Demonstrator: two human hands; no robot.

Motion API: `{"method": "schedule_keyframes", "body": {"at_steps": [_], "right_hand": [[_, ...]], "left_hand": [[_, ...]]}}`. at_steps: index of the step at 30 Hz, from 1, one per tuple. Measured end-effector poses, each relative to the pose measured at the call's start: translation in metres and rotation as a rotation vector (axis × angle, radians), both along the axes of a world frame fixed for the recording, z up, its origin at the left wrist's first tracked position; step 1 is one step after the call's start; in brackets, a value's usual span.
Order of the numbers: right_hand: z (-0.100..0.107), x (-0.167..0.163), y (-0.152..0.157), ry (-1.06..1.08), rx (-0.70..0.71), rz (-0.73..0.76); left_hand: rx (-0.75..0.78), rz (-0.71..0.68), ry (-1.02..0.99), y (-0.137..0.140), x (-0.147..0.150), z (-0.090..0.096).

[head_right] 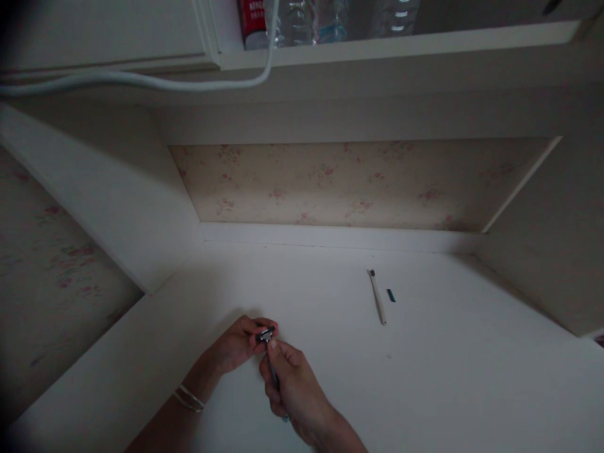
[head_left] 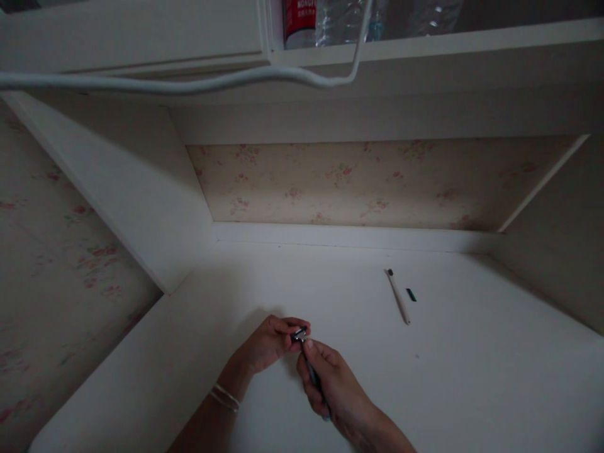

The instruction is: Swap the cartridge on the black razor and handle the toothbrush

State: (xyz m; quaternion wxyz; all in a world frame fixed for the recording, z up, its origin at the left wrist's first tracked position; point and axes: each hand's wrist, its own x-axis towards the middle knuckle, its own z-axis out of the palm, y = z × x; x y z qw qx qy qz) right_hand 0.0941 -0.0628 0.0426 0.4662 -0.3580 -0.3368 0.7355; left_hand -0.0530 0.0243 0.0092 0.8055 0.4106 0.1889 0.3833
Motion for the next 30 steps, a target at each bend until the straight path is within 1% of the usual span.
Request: {"method": "schedule_keyframes", "body": {"at_steps": [4,9,13,15,17,20,22,26,28,30], "right_hand": [[0.001,0.000,0.000,0.015,0.008,0.022],[0.000,0.001,0.002,0.009,0.044,0.007],[-0.002,0.001,0.003,-0.010,0.079,0.015],[-0.003,0.001,0.004,-0.031,0.115,0.007],[-0.004,0.001,0.007,-0.109,0.178,-0.041],[-0.006,0.002,0.011,-0.233,0.231,-0.180],[-0.008,0.003,0.013,-0.217,0.203,-0.244],[-0.011,0.004,0.012,-0.069,0.103,-0.232],[-0.011,0.004,0.012,-0.010,0.074,-0.220],[-0.012,0.003,0.013,0.031,0.056,-0.214]], "left_hand": [[-0.017,0.006,-0.022,-0.001,0.000,-0.004],[0.004,-0.010,-0.077,-0.003,0.001,-0.001],[-0.006,0.020,-0.097,-0.004,0.002,-0.001],[-0.007,0.058,-0.089,-0.003,0.004,-0.001],[-0.011,0.119,-0.067,-0.002,0.006,0.000],[-0.006,0.211,-0.025,-0.002,0.010,0.005],[0.012,0.227,0.005,-0.003,0.013,0.008],[0.051,0.255,0.123,-0.005,0.017,0.010],[0.116,0.308,0.195,-0.005,0.018,0.010],[0.214,0.359,0.276,-0.006,0.019,0.010]]}}
